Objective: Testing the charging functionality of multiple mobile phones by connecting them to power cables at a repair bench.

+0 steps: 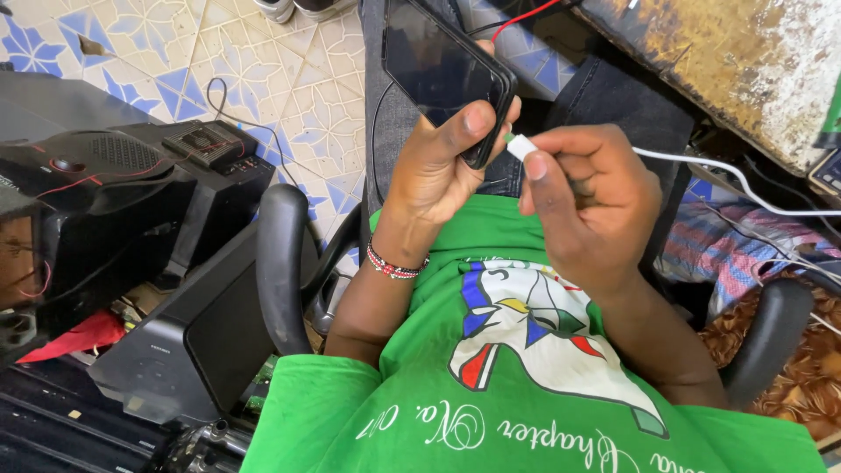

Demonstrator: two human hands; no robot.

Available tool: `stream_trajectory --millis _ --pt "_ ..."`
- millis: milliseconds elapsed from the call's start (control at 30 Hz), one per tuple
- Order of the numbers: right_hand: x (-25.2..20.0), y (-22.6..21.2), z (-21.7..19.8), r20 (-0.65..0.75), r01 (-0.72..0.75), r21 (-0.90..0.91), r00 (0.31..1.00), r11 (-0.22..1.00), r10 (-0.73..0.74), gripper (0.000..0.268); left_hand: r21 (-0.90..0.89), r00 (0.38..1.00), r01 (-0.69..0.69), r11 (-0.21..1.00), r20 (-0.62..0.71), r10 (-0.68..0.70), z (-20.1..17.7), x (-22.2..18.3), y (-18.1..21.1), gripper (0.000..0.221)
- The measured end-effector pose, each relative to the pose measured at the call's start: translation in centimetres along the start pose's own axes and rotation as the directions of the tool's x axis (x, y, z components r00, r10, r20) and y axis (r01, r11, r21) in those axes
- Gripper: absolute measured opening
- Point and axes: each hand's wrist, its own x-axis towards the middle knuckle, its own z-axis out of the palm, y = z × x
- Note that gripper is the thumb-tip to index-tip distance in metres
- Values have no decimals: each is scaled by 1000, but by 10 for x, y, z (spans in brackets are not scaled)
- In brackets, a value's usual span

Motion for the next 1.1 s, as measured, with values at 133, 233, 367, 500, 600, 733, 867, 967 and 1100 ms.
stream_trajectory --millis 133,233,367,500,600,733,867,967,1100 --pt "4 -1 -2 -3 28 -28 1000 999 -28 18 2 999 -29 1000 30 29 7 -1 2 65" --pt "3 0 -3 0 30 -42 1000 999 -30 16 40 999 -40 998 7 40 12 -1 4 65" --pt "2 3 -7 4 28 -134 1000 991 -27 15 88 998 -61 994 2 61 23 -2 10 63" --pt "2 2 -13 3 16 -248 1000 969 -16 12 212 992 -122 970 14 122 25 -2 8 58" --pt "4 0 -16 24 27 -249 999 968 -22 12 288 988 -93 953 -93 124 28 -3 8 66" --pt "2 -1 -14 31 54 -281 998 958 -47 12 304 980 -178 936 -34 197 34 -3 5 59" --pt "-2 1 -7 -13 23 -226 1000 974 -27 18 285 979 -184 941 -34 201 39 -3 5 49" --pt "-1 1 -9 -8 22 -285 1000 958 -26 21 306 979 -176 936 -47 199 36 -3 4 54" --pt "0 0 -16 29 23 -264 999 964 -16 18 365 979 -121 923 -107 171 45 -4 5 25"
